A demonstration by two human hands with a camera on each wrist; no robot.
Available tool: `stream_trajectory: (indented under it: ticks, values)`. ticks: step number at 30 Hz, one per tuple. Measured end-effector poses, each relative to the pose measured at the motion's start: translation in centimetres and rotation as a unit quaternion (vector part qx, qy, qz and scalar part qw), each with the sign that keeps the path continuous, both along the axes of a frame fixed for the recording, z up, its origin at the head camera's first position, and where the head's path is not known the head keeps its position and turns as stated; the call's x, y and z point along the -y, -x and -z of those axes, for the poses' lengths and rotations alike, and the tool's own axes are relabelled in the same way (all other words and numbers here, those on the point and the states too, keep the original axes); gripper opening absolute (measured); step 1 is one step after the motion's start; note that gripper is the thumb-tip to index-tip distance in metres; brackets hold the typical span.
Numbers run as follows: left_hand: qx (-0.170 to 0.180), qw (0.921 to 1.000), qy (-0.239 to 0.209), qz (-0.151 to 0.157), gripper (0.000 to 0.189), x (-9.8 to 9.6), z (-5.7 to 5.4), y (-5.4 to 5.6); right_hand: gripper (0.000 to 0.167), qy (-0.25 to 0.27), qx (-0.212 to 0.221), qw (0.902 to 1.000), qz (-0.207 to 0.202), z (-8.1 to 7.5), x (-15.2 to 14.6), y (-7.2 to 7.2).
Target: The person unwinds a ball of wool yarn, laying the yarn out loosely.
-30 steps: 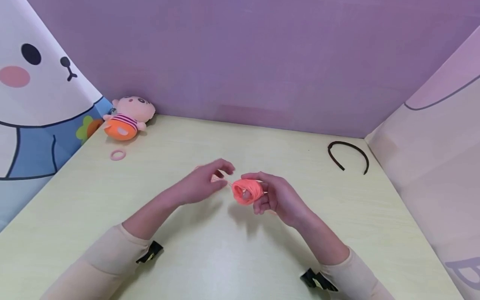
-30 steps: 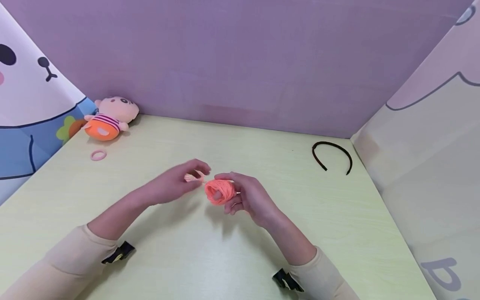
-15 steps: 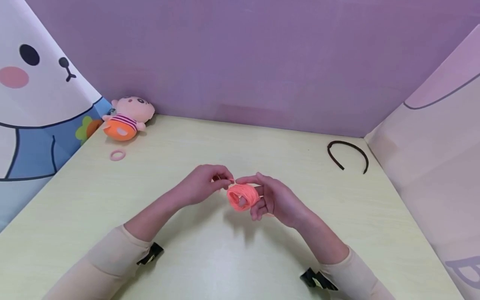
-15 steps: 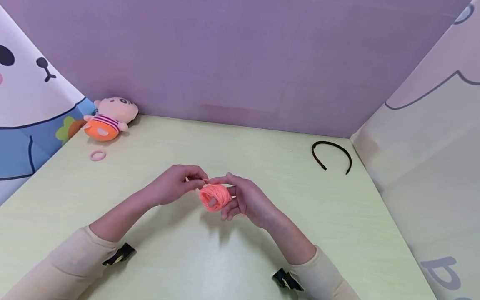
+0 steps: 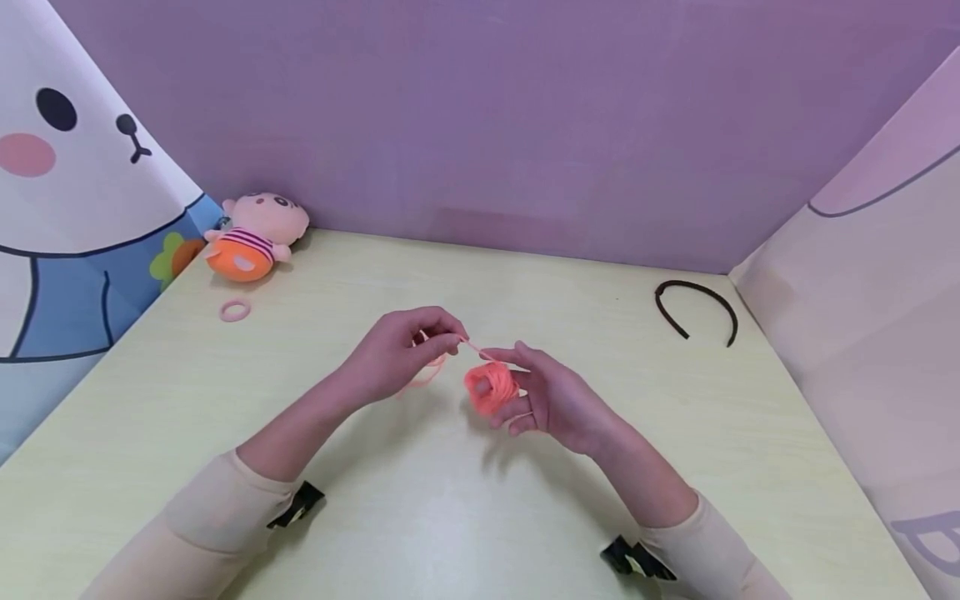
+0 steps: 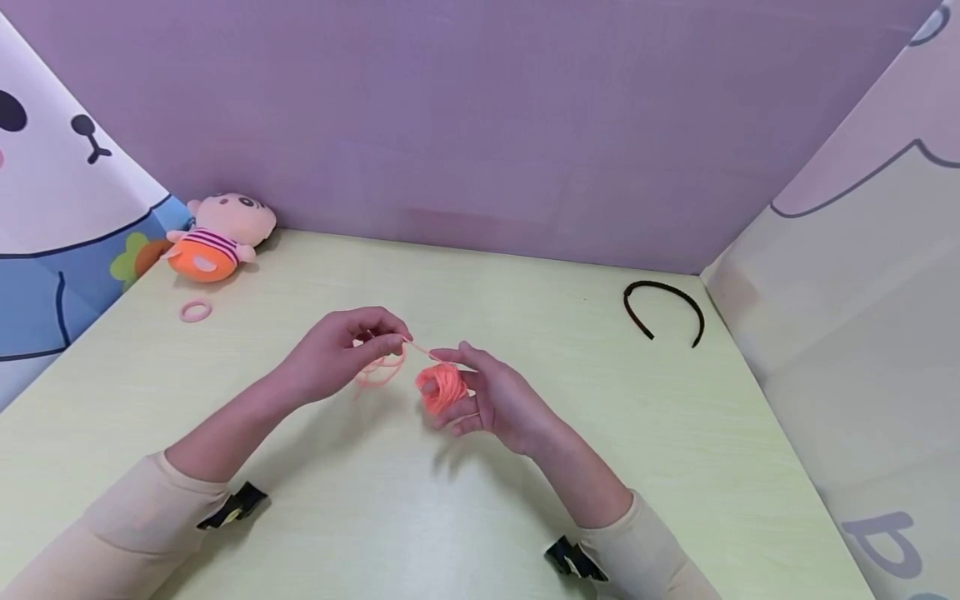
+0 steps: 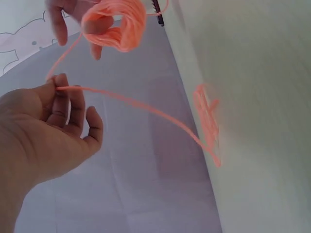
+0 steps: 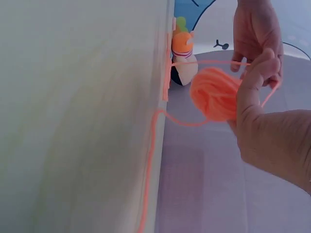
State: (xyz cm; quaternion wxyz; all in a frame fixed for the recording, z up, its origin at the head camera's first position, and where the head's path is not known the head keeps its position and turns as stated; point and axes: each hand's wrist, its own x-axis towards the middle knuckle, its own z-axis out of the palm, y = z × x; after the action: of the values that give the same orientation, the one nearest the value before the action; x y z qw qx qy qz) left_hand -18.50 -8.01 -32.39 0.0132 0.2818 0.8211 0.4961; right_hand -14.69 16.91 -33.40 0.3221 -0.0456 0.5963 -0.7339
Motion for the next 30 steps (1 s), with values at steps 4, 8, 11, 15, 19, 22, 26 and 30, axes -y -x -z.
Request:
stream_trajectory:
  ticks: [4, 8, 11, 15, 19, 22, 26, 30]
  values:
    - [-0.008, 0.9998, -0.013, 0.013, 0.007, 0.0, -0.2, -0.1, 0.055, 0.018, 0.020, 0.9984, 0.050, 0.0, -0.1, 0.1]
    - [-0.007, 0.9999, -0.007, -0.005, 0.007, 0.3, -0.5, 0.0, 0.045, 0.014, 0.013, 0.9925, 0.121, 0.1, -0.2, 0.2]
    - [0.008, 0.9994, -0.001, -0.034, 0.008, 0.6, -0.6, 0.2, 0.041, 0.013, 0.002, 0.9860, 0.166, 0.2, -0.1, 0.4]
    - [0.027, 0.9969, 0.000, -0.075, 0.010, 1.1, -0.7, 0.6, 0.041, 0.018, 0.000, 0.9781, 0.207, 0.3, -0.1, 0.6]
    - [0.026, 0.9942, -0.003, -0.105, 0.012, 1.5, -0.7, 1.0, 0.039, 0.016, -0.002, 0.9737, 0.227, 0.2, -0.1, 0.6]
    - [0.027, 0.9918, 0.003, -0.125, 0.013, 1.9, -0.7, 1.3, 0.036, 0.023, 0.002, 0.9723, 0.233, 0.1, -0.1, 0.6]
    - [0.047, 0.9867, 0.022, -0.154, 0.017, 2.4, -0.7, 1.6, 0.035, 0.049, 0.009, 0.9719, 0.230, 0.0, -0.2, 0.6]
    - [0.072, 0.9807, 0.039, -0.177, 0.018, 2.9, -0.7, 1.9, 0.033, 0.077, 0.017, 0.9719, 0.222, -0.1, -0.3, 0.6]
